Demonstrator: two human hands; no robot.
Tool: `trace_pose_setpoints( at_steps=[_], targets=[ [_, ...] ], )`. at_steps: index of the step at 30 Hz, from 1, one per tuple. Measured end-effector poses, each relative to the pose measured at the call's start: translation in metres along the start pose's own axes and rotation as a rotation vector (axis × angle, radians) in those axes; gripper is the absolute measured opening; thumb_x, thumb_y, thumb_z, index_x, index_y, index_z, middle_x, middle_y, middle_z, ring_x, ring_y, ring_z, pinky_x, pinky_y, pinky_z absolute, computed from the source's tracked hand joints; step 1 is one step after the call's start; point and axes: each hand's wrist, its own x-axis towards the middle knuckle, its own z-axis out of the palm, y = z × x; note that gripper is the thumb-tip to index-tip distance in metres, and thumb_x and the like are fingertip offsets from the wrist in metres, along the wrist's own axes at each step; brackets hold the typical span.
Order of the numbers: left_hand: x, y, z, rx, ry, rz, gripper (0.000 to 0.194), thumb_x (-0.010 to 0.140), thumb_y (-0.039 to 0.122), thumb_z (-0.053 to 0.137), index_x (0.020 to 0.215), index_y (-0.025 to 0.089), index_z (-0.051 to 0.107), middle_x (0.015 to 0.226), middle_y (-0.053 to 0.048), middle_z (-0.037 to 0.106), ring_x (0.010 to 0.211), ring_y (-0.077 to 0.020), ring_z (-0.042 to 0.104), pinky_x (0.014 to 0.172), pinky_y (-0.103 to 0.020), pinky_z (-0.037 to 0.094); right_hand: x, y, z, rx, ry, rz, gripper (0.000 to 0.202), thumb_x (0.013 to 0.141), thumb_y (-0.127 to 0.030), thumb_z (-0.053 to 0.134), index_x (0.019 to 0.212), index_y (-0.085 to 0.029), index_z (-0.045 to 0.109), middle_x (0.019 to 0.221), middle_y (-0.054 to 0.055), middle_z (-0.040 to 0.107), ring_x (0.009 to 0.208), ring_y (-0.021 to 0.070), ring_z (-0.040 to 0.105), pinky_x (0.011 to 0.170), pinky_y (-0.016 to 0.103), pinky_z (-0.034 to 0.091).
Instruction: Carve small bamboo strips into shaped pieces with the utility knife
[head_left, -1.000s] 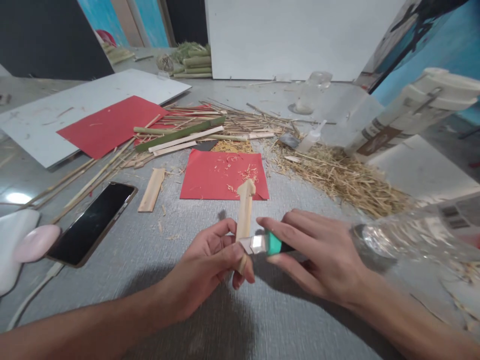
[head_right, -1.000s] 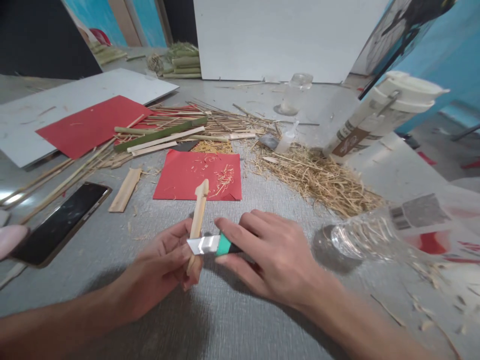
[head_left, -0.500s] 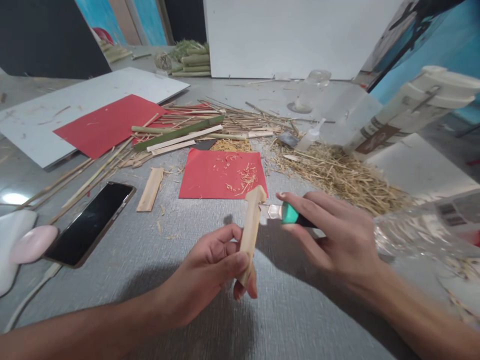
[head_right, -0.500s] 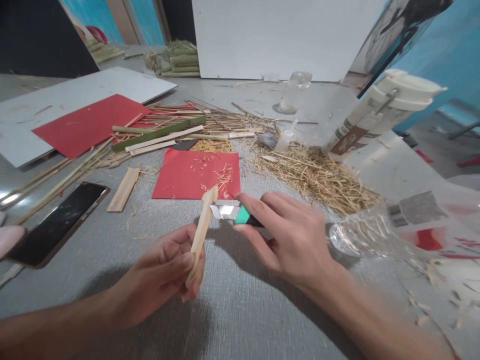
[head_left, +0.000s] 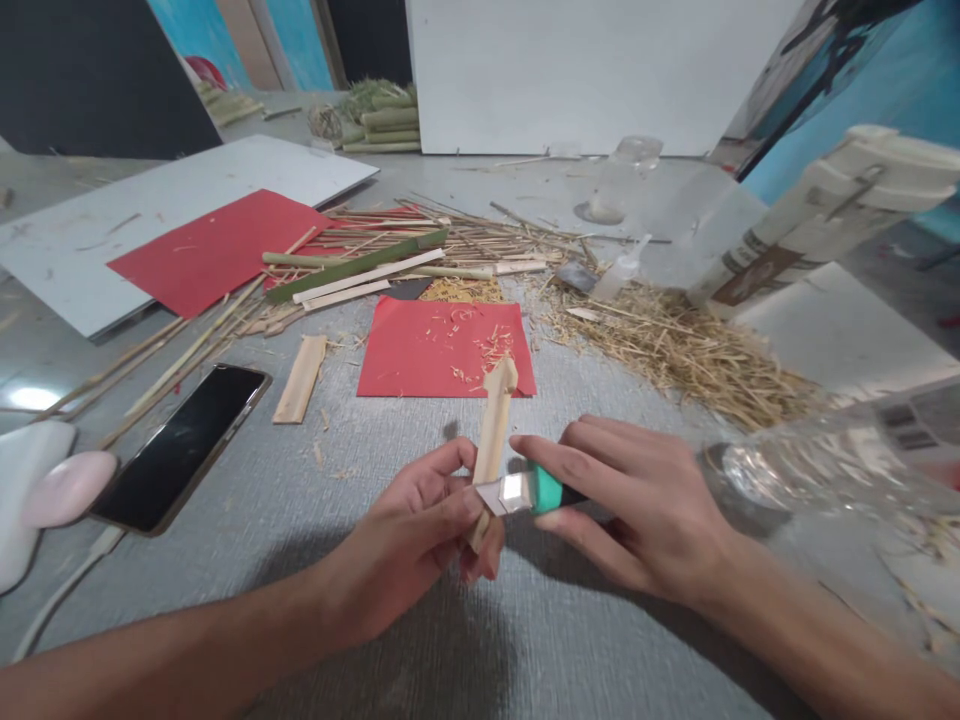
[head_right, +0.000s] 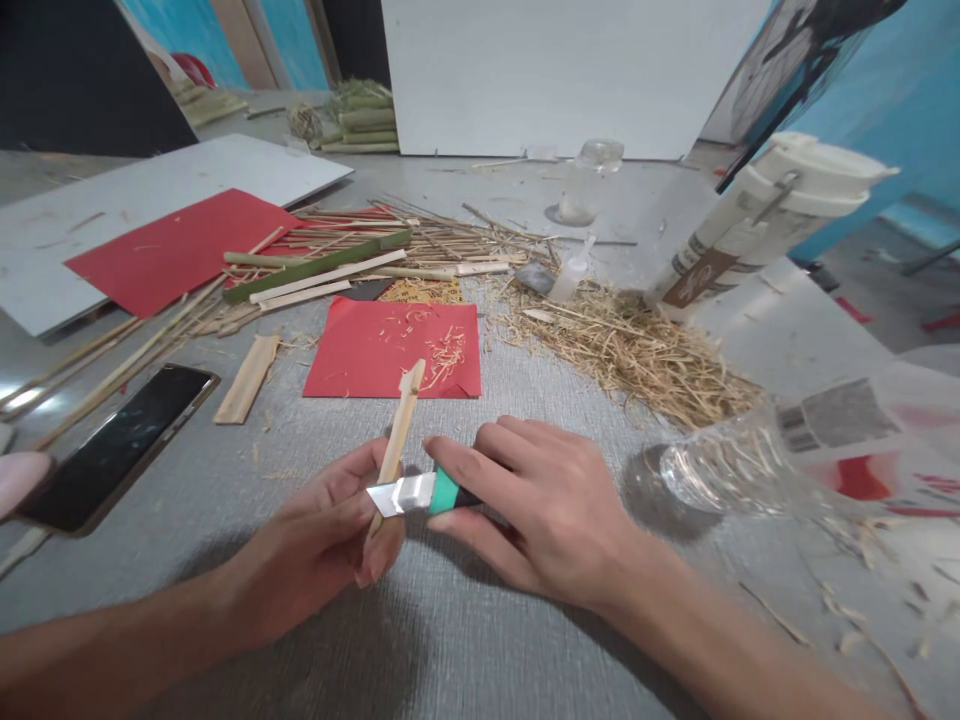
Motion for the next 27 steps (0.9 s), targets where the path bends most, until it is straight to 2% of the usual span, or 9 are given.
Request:
trace_pose_setpoints(
  at_steps=[6,14,20,23,27],
  targets=[
    [-0.0042,-0.0018,0.0009,-0.004,-0.068,0.012,0.025,0.105,0.041,0.068,0.102,0.020,0.055,0.069,0.003,0.065,0.057,-0.0082,0.049,0.060,-0.021,0.036,-0.0005,0.0040,-0.0028,-0.055,0.102,0.038,0.033,0.112,-0.036,0.054,0.131,-0.012,0.065,0.083,0.002,0.060,0.071,0.0172,0.052,0.062,0.033,0.040],
    [-0.0020,0.0002,0.0010,-0.014,-0.044,0.035,0.025,0.105,0.041,0.069,0.100,0.019,0.057,0.068,0.002,0.064,0.057,-0.0081,0.049,0.059,-0.020,0.037,-0.0003,0.0007,-0.0039,-0.104,0.128,0.097,0.031,0.109,-0.033,0.058,0.133,-0.015,0.066,0.085,0.003,0.063,0.070,0.0172,0.055,0.062,0.032,0.042],
    [-0.0063,-0.0019,0.0028,-0.019,-0.057,-0.036,0.025,0.105,0.040,0.069,0.101,0.019,0.056,0.068,0.002,0.066,0.056,-0.0081,0.052,0.057,-0.019,0.039,-0.0017,0.0076,-0.0041,-0.102,0.201,0.187,0.028,0.107,-0.029,0.062,0.131,-0.016,0.068,0.084,0.002,0.064,0.070,0.0160,0.059,0.063,0.030,0.044],
    [-0.0066,-0.0027,0.0025,-0.020,-0.071,-0.023,0.024,0.105,0.040,0.068,0.102,0.019,0.056,0.069,0.002,0.067,0.057,-0.0085,0.053,0.057,-0.019,0.040,-0.0014,0.0088,-0.0040,-0.051,0.180,0.148,0.030,0.108,-0.030,0.061,0.132,-0.014,0.068,0.086,0.002,0.063,0.071,0.0154,0.058,0.062,0.030,0.043],
    [-0.0028,-0.0042,-0.0004,-0.030,-0.073,0.016,0.026,0.105,0.042,0.068,0.103,0.020,0.055,0.069,0.003,0.066,0.056,-0.0078,0.050,0.058,-0.018,0.039,0.0002,0.0038,-0.0018,0.005,0.090,0.073,0.033,0.111,-0.036,0.056,0.132,-0.013,0.066,0.084,0.002,0.061,0.070,0.0165,0.055,0.061,0.032,0.042]
  ],
)
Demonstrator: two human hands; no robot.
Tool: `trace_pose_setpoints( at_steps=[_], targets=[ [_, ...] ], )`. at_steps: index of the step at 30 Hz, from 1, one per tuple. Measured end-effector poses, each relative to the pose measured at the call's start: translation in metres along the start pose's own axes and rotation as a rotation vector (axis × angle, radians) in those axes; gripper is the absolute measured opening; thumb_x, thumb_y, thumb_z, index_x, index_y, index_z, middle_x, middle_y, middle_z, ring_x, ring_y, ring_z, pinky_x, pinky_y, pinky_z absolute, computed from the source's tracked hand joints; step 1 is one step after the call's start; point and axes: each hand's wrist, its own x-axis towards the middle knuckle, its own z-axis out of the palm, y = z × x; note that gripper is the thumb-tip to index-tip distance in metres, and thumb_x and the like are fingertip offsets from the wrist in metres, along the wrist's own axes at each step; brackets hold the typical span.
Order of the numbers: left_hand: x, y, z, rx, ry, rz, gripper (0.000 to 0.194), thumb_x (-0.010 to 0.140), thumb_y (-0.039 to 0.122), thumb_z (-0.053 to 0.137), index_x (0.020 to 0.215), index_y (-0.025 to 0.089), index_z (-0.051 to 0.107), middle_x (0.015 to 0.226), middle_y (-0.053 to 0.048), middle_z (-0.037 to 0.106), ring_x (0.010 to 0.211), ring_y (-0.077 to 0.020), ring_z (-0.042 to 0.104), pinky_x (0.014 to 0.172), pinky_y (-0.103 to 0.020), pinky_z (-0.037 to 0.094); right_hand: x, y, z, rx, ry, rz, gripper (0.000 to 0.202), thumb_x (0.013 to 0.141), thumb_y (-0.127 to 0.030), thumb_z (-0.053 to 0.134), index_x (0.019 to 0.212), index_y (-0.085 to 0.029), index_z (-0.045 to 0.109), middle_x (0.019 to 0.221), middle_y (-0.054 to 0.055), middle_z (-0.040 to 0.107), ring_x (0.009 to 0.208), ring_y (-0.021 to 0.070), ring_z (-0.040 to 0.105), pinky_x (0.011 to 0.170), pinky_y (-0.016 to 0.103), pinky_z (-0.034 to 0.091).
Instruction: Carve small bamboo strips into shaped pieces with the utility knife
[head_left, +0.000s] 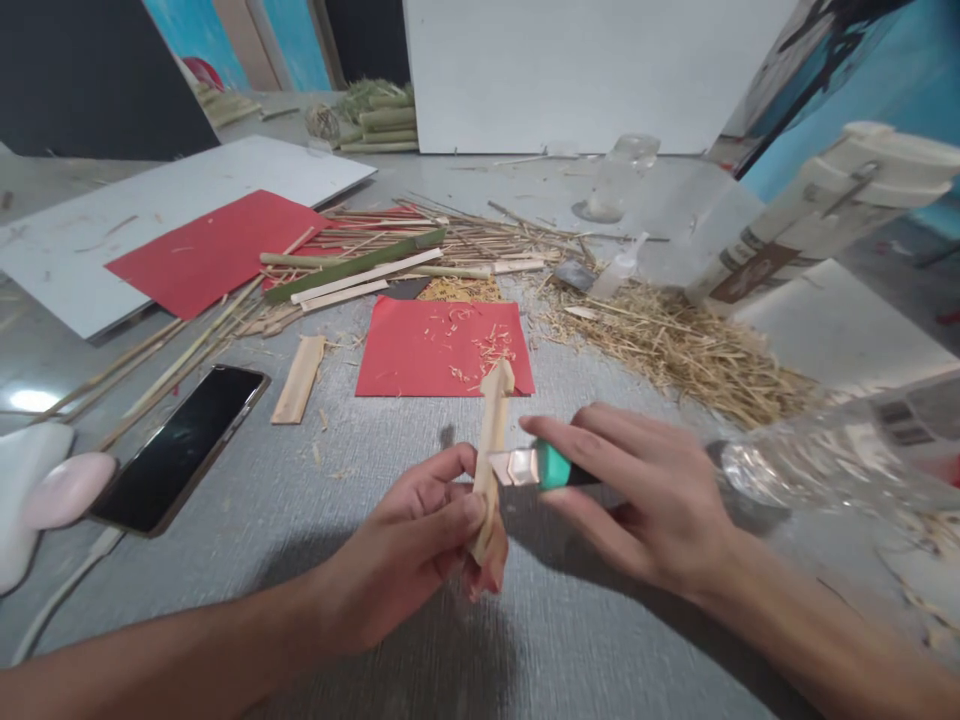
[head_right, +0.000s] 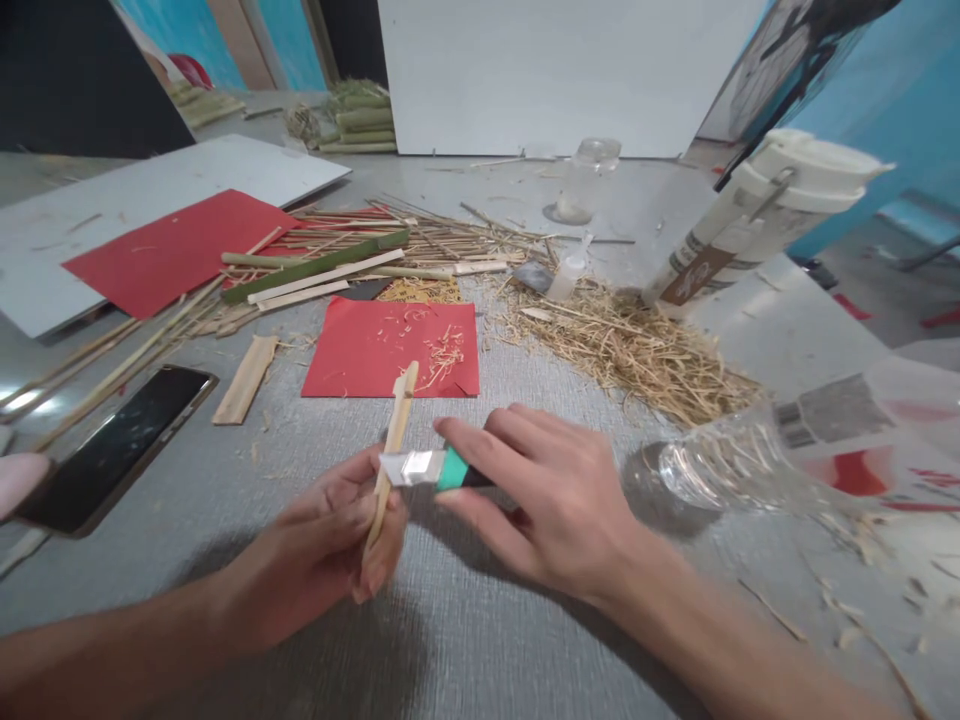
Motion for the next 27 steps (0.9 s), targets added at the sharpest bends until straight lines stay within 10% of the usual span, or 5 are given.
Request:
trace_pose_setpoints(
  at_steps=[27],
  targets=[
    [-0.006,-0.008,-0.004,-0.132,-0.120,-0.103,0.022,0.105,0.042,0.067,0.109,0.023,0.057,0.067,0.005,0.060,0.051,-0.0077,0.043,0.056,-0.017,0.038,-0.001,-0.003,0.001,0.049,0.015,-0.020,0.034,0.113,-0.038,0.051,0.135,-0.016,0.064,0.085,0.003,0.062,0.069,0.0167,0.057,0.062,0.031,0.045]
  ],
)
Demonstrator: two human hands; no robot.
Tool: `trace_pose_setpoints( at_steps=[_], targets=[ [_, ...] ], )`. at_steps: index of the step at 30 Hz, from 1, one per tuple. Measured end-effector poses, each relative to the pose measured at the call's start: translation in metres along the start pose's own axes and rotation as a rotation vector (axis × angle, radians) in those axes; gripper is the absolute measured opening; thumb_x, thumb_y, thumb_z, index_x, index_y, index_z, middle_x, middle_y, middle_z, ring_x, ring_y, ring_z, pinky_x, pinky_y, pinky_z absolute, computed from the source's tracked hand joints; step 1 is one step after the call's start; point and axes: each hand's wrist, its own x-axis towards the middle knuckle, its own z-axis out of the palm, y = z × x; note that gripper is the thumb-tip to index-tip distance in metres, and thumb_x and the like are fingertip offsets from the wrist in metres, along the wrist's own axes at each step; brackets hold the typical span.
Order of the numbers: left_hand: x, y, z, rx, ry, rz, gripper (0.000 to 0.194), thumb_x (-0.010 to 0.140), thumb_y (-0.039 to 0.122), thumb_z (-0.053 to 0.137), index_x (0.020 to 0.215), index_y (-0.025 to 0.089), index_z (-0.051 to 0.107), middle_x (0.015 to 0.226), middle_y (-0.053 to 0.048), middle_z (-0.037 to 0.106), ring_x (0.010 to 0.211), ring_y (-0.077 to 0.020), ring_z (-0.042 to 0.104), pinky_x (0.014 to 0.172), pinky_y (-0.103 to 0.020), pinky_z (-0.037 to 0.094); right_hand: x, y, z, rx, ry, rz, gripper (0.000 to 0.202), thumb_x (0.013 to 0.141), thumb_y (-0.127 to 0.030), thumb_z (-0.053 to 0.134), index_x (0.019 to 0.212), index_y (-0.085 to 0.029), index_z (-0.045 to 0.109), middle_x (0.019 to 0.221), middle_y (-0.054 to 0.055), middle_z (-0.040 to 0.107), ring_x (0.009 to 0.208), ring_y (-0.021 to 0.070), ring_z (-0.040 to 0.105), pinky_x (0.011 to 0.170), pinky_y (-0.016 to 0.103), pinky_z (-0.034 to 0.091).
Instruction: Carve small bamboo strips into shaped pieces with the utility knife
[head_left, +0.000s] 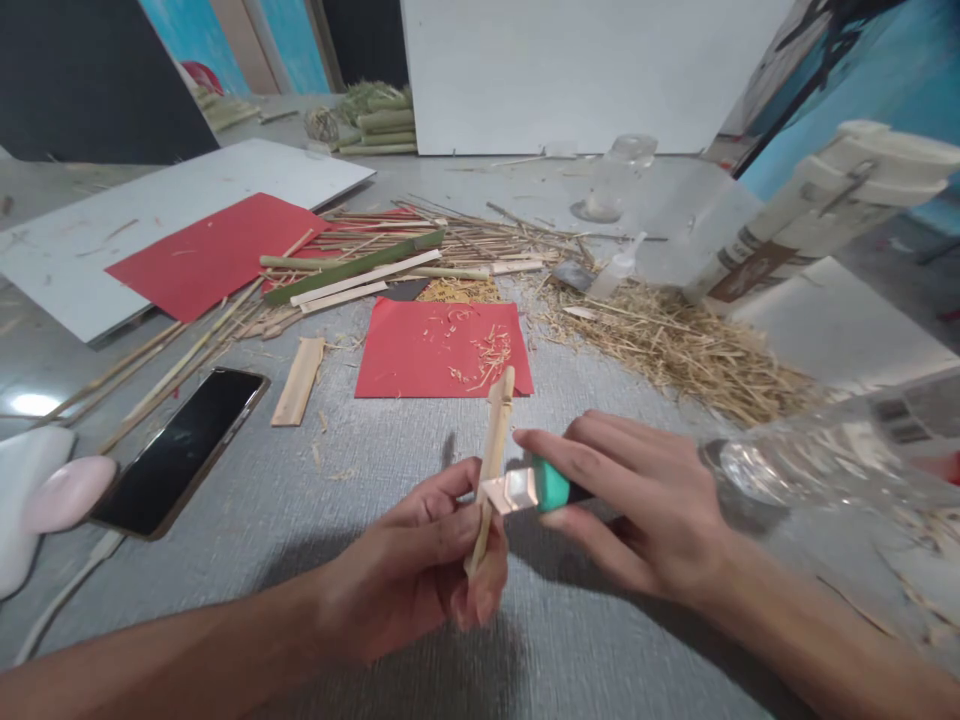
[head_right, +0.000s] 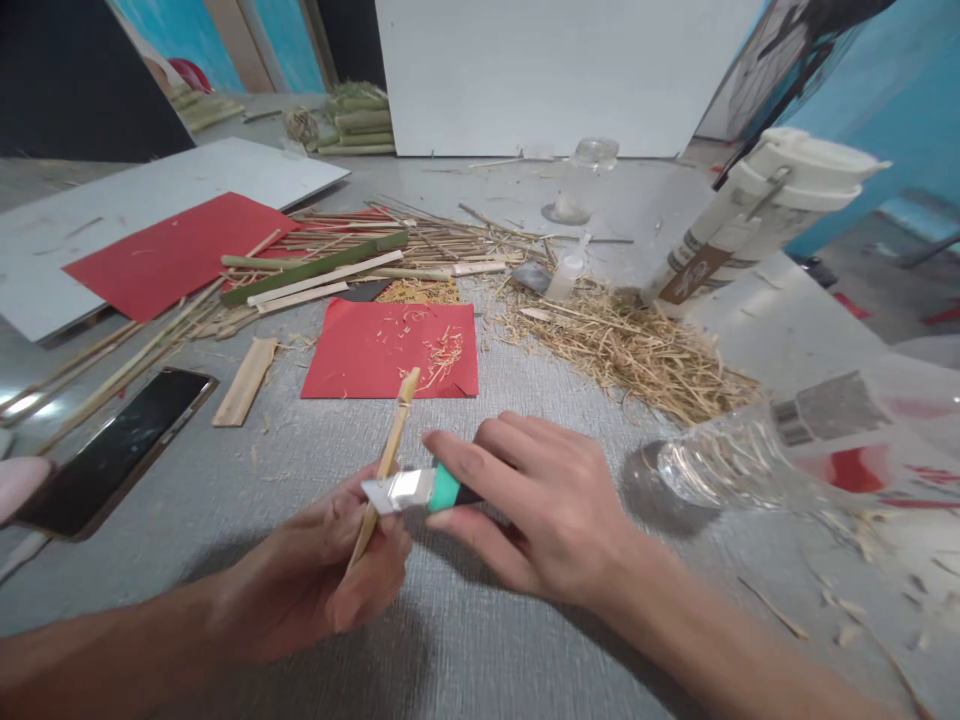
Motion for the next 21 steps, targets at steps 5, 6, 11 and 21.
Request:
trace_pose_setpoints(
  at_steps=[5,6,11,21],
  targets=[
    [-0.002,-0.004,0.004,-0.007,-0.001,-0.042,0.024,0.103,0.045,0.069,0.103,0.023,0.059,0.064,0.005,0.056,0.051,-0.0088,0.043,0.056,-0.017,0.040,0.000,0.007,-0.005,-0.041,0.099,0.070,0.030,0.108,-0.031,0.058,0.135,-0.019,0.066,0.085,0.002,0.064,0.069,0.0161,0.059,0.061,0.030,0.045],
    [-0.001,-0.005,0.004,-0.008,0.010,-0.025,0.023,0.103,0.044,0.069,0.103,0.023,0.059,0.064,0.005,0.056,0.051,-0.0088,0.042,0.056,-0.017,0.040,0.000,0.006,-0.004,-0.031,0.085,0.064,0.031,0.109,-0.032,0.057,0.135,-0.019,0.066,0.085,0.002,0.064,0.069,0.0163,0.059,0.060,0.030,0.045],
    [0.002,-0.006,0.001,-0.036,0.019,0.070,0.023,0.104,0.045,0.068,0.108,0.023,0.063,0.062,0.006,0.054,0.050,-0.0084,0.037,0.056,-0.016,0.039,-0.002,-0.009,0.004,0.069,-0.031,-0.014,0.037,0.114,-0.043,0.047,0.135,-0.017,0.063,0.084,0.002,0.063,0.068,0.0169,0.057,0.061,0.032,0.044],
    [0.003,-0.003,0.004,-0.106,-0.016,0.062,0.023,0.104,0.044,0.069,0.109,0.022,0.068,0.058,0.007,0.052,0.046,-0.0075,0.035,0.056,-0.018,0.037,-0.001,-0.009,0.001,0.003,-0.014,-0.056,0.037,0.114,-0.043,0.046,0.132,-0.016,0.064,0.083,0.003,0.062,0.068,0.0181,0.056,0.060,0.034,0.044]
  ],
)
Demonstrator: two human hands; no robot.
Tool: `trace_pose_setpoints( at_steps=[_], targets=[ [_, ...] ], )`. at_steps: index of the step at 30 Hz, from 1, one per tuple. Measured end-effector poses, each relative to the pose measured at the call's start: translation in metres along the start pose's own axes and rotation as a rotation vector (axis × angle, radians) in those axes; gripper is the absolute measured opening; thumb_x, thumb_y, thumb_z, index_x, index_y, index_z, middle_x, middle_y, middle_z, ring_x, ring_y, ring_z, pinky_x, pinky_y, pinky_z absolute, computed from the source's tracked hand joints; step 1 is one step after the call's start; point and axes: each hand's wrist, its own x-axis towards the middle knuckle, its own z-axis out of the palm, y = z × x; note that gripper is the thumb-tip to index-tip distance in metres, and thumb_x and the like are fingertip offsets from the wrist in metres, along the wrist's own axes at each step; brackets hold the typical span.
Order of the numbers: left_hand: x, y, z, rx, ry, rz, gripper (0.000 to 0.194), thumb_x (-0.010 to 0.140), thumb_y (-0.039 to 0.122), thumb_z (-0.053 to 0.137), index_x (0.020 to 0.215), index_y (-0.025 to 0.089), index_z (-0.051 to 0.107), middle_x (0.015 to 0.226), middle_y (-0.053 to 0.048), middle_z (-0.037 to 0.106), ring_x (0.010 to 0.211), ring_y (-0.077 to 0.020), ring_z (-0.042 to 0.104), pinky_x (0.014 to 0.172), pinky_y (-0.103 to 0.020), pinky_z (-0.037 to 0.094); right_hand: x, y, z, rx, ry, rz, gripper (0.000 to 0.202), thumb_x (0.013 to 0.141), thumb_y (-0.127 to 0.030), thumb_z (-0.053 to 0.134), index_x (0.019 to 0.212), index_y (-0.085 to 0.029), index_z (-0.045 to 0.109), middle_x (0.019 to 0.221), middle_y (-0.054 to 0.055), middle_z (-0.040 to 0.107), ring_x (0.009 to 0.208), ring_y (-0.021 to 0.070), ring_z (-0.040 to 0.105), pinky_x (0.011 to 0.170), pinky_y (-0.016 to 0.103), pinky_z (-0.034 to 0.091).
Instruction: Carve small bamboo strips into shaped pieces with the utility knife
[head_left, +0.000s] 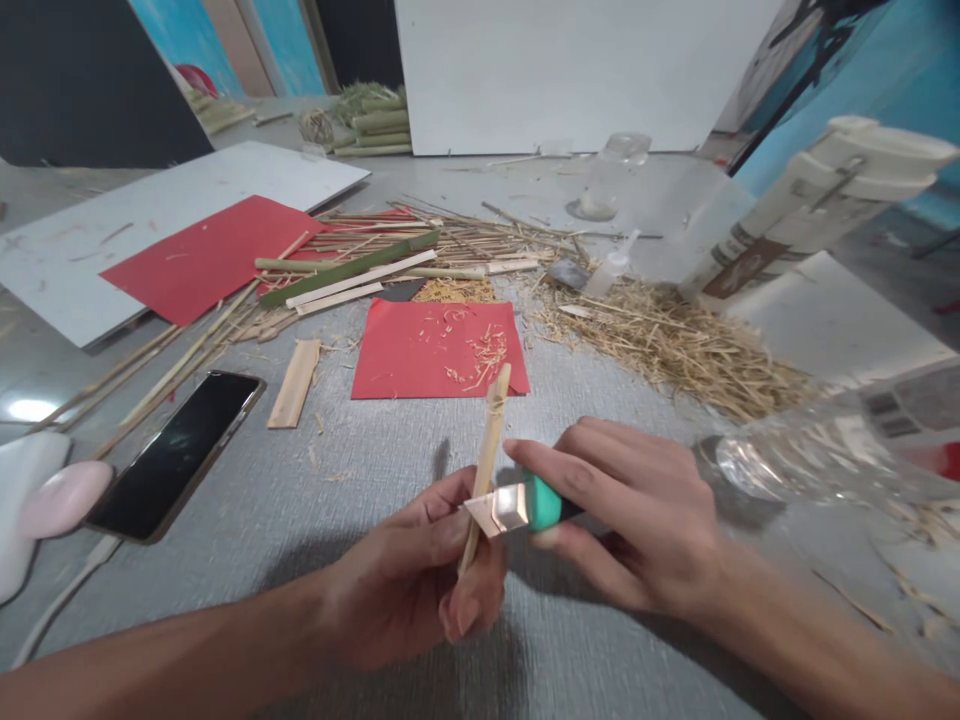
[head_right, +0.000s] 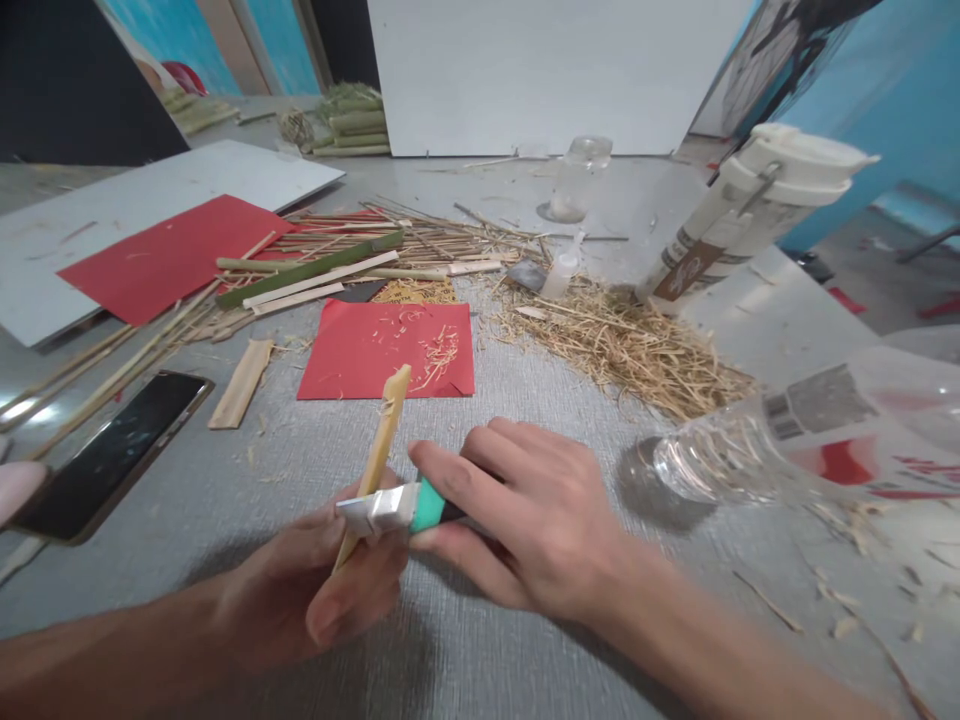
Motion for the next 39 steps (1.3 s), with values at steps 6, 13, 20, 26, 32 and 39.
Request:
trace_pose_setpoints(
  at_steps=[6,13,20,26,32,39],
  targets=[
    [-0.017,-0.013,0.000,0.198,-0.098,-0.205,0.041,0.087,0.056,0.086,0.081,0.020,0.067,0.059,0.002,0.054,0.049,-0.0091,0.044,0.047,-0.023,0.031,0.003,0.018,-0.005,-0.128,0.204,0.264,0.023,0.107,-0.028,0.061,0.126,-0.022,0.072,0.089,0.004,0.074,0.070,0.0171,0.066,0.060,0.029,0.048],
    [-0.001,0.008,0.000,-0.037,-0.034,0.082,0.016,0.108,0.034,0.064,0.103,0.021,0.072,0.060,0.005,0.055,0.048,-0.0077,0.038,0.056,-0.014,0.045,0.002,0.019,0.001,0.038,0.198,0.304,0.024,0.107,-0.028,0.061,0.127,-0.021,0.072,0.093,0.005,0.077,0.077,0.0182,0.072,0.063,0.028,0.054],
    [0.005,0.005,-0.004,-0.046,0.072,0.054,0.016,0.111,0.032,0.057,0.105,0.019,0.066,0.069,0.002,0.062,0.052,-0.0070,0.047,0.058,-0.014,0.047,0.002,0.010,0.002,0.042,0.053,0.128,0.032,0.110,-0.033,0.056,0.133,-0.014,0.067,0.083,0.002,0.062,0.067,0.0150,0.058,0.059,0.028,0.045],
    [0.005,0.001,-0.010,-0.014,0.047,0.043,0.017,0.108,0.035,0.063,0.113,0.018,0.065,0.069,0.003,0.065,0.051,-0.0051,0.048,0.058,-0.013,0.047,0.000,0.005,0.006,0.026,-0.035,0.064,0.039,0.114,-0.042,0.050,0.133,-0.013,0.067,0.083,0.001,0.060,0.069,0.0162,0.055,0.061,0.031,0.042],
    [0.003,0.002,-0.012,0.002,0.087,-0.026,0.019,0.105,0.037,0.070,0.110,0.020,0.063,0.068,0.003,0.066,0.051,-0.0056,0.049,0.056,-0.013,0.046,0.001,0.010,0.003,-0.036,-0.033,0.045,0.040,0.114,-0.044,0.049,0.130,-0.013,0.068,0.082,0.002,0.061,0.068,0.0169,0.055,0.061,0.032,0.041],
    [0.001,0.001,-0.005,-0.008,0.094,-0.061,0.019,0.104,0.037,0.070,0.101,0.020,0.062,0.065,0.004,0.063,0.049,-0.0059,0.044,0.054,-0.014,0.042,-0.001,0.020,0.001,-0.074,0.065,0.189,0.033,0.111,-0.033,0.057,0.134,-0.013,0.068,0.084,0.002,0.063,0.070,0.0149,0.059,0.062,0.029,0.044]
  ],
)
